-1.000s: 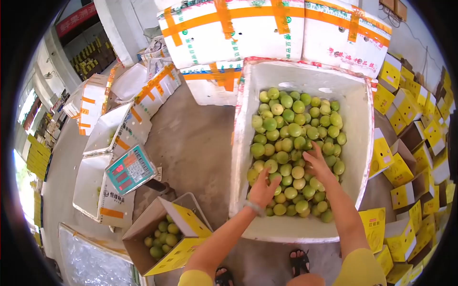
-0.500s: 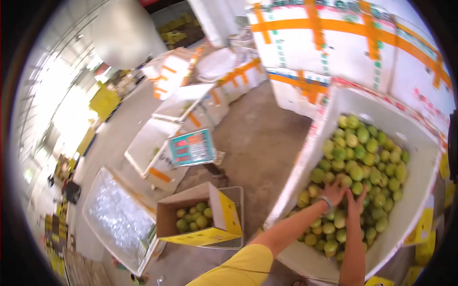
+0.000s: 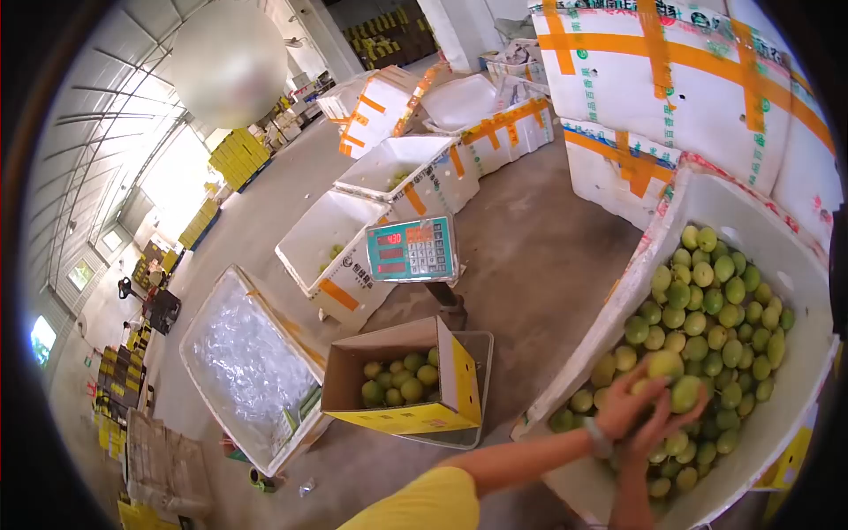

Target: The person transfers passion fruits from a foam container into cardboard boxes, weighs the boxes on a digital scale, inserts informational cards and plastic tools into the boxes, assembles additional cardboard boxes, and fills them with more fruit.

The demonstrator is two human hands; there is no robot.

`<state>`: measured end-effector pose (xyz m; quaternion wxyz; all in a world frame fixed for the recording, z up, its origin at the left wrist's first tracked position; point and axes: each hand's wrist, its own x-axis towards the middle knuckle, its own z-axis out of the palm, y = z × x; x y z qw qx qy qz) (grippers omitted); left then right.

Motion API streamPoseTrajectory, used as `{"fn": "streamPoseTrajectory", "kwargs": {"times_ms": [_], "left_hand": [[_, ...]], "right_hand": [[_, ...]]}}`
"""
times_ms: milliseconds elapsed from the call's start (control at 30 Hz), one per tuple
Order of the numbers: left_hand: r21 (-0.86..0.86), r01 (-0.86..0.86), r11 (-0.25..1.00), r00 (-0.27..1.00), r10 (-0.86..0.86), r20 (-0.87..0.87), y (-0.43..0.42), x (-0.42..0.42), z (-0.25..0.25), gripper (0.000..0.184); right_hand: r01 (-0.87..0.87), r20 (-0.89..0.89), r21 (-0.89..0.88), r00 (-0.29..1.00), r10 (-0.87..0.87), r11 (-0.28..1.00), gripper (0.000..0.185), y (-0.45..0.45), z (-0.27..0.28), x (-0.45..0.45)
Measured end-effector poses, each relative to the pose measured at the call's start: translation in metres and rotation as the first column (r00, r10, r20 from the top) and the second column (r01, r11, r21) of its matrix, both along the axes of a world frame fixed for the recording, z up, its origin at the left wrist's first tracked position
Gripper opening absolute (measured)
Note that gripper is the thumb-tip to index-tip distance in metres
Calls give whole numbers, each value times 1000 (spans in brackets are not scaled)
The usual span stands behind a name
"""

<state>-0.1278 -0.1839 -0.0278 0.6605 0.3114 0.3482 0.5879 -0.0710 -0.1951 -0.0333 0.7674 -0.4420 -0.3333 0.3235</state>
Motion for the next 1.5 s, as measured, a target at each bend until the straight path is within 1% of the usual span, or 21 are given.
{"fn": "streamPoseTrajectory", "kwargs": {"times_ms": [100,133,167,200,233,300,500,567,733,800,833,867,967,1067,1100,1167,1233,1267,1333,1367,1500], "left_hand": [[-11,-177,984,865,150,-479,-45,-89,46,44],[221,-267,938,846,338,-411,-56,-120,37,40],[306,-281,910,799,399,-451,-76,-156,39,35],[152,-485,861,829,508,-232,-88,-179,35,31],[255,-449,857,740,516,-432,-92,-209,53,31],[279,-531,800,705,600,-378,-106,-250,68,34],[321,-595,737,405,619,-673,-150,-352,38,37],[346,-622,703,402,665,-629,-167,-362,49,33],[380,-678,629,230,672,-703,-247,-377,75,24],[377,-712,592,132,640,-757,-291,-377,75,21],[388,-710,588,62,600,-798,-313,-374,76,21],[403,-714,572,14,588,-809,-336,-377,64,19],[368,-762,534,-100,464,-880,-402,-374,43,16],[328,-798,505,-204,287,-936,-480,-366,25,21],[318,-809,494,-247,206,-947,-511,-366,16,24],[352,-807,474,-360,76,-930,-577,-360,3,35],[306,-882,359,-369,-123,-921,-641,-348,-4,41],[300,-886,355,-364,-129,-922,-672,-341,-9,41],[209,-932,295,-318,-394,-862,-728,-329,-19,66],[205,-935,289,-311,-393,-865,-757,-321,-30,66],[227,-966,122,-258,-470,-844,-816,-300,-60,60]], "right_hand": [[-167,-15,110,985,169,980,73,-25,-3,-69],[-38,643,72,766,-17,997,75,-34,-41,-100],[-280,224,51,938,263,959,72,-44,-38,-144],[-550,78,-17,832,550,835,67,-50,30,-151],[-422,261,337,901,347,841,59,-41,19,-186],[-622,211,200,782,587,757,52,-51,43,-220],[-685,297,3,696,653,729,55,-68,48,-263],[-821,-158,-15,565,810,570,58,-57,60,-252],[-720,-403,30,626,667,694,44,-15,64,-178],[-548,-226,-27,818,529,836,45,-4,47,-131],[-348,80,56,936,343,936,48,-5,34,-111],[-326,-40,-37,945,324,945,50,-15,56,-91],[-12,353,-143,933,62,990,51,-12,4,-9],[206,766,-271,637,82,940,58,-12,-36,62],[499,930,-345,295,218,795,65,-3,-61,82],[382,981,-173,149,124,908,72,-25,-30,53],[-8,986,29,165,-27,1000,71,-28,-23,-6],[-199,963,-106,224,151,974,68,-61,18,-57],[-508,950,-292,-58,306,810,60,-94,69,-131],[-622,994,-96,-94,47,777,64,-100,65,-162],[-632,947,-175,-318,-47,755,66,-110,70,-247]]}}
